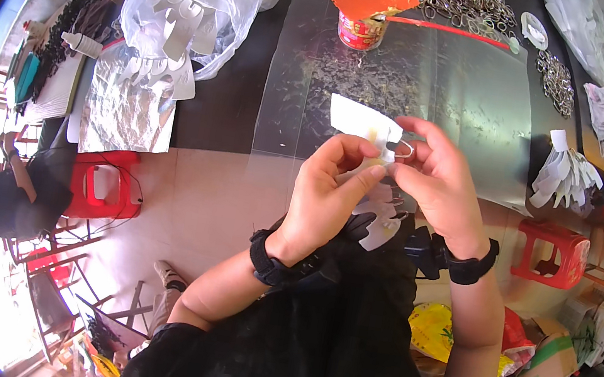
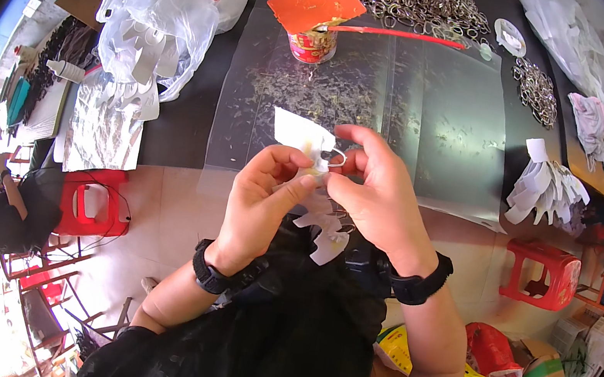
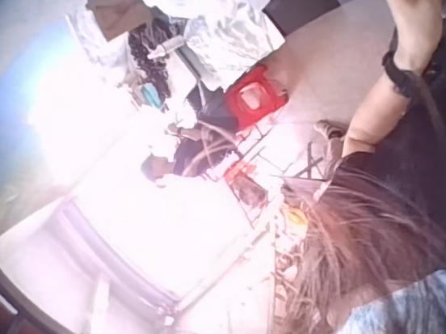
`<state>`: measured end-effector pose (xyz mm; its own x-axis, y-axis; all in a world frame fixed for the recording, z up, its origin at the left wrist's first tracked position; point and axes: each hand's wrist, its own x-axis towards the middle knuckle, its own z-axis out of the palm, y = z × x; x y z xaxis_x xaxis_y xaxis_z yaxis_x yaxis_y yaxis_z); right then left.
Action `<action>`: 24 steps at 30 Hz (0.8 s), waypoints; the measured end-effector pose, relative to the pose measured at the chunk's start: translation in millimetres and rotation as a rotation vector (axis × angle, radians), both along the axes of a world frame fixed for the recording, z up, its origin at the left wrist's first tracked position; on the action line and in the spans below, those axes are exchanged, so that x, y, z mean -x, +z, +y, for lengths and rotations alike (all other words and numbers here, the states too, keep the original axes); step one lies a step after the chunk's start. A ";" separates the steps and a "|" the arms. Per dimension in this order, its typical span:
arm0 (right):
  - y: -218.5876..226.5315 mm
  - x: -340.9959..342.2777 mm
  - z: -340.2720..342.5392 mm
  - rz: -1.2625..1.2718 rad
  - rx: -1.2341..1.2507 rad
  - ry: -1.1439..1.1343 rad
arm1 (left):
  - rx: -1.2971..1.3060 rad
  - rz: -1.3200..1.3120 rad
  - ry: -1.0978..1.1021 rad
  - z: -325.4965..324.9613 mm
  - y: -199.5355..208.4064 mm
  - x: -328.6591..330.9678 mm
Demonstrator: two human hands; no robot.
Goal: Assembling metal rings and pieces onto white leather shoe uppers.
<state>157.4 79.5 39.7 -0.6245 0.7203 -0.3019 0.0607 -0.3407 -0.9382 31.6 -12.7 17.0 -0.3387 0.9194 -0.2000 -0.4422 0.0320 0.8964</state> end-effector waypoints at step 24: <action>-4.7 12.4 -11.0 0.027 -0.242 0.024 | -0.080 -0.093 0.207 8.6 -2.9 3.4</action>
<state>145.1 68.5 35.0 -0.6481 0.7543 -0.1052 0.0400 -0.1042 -0.9938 28.3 -4.1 14.0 -0.5052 0.8464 -0.1685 -0.5129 -0.1375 0.8474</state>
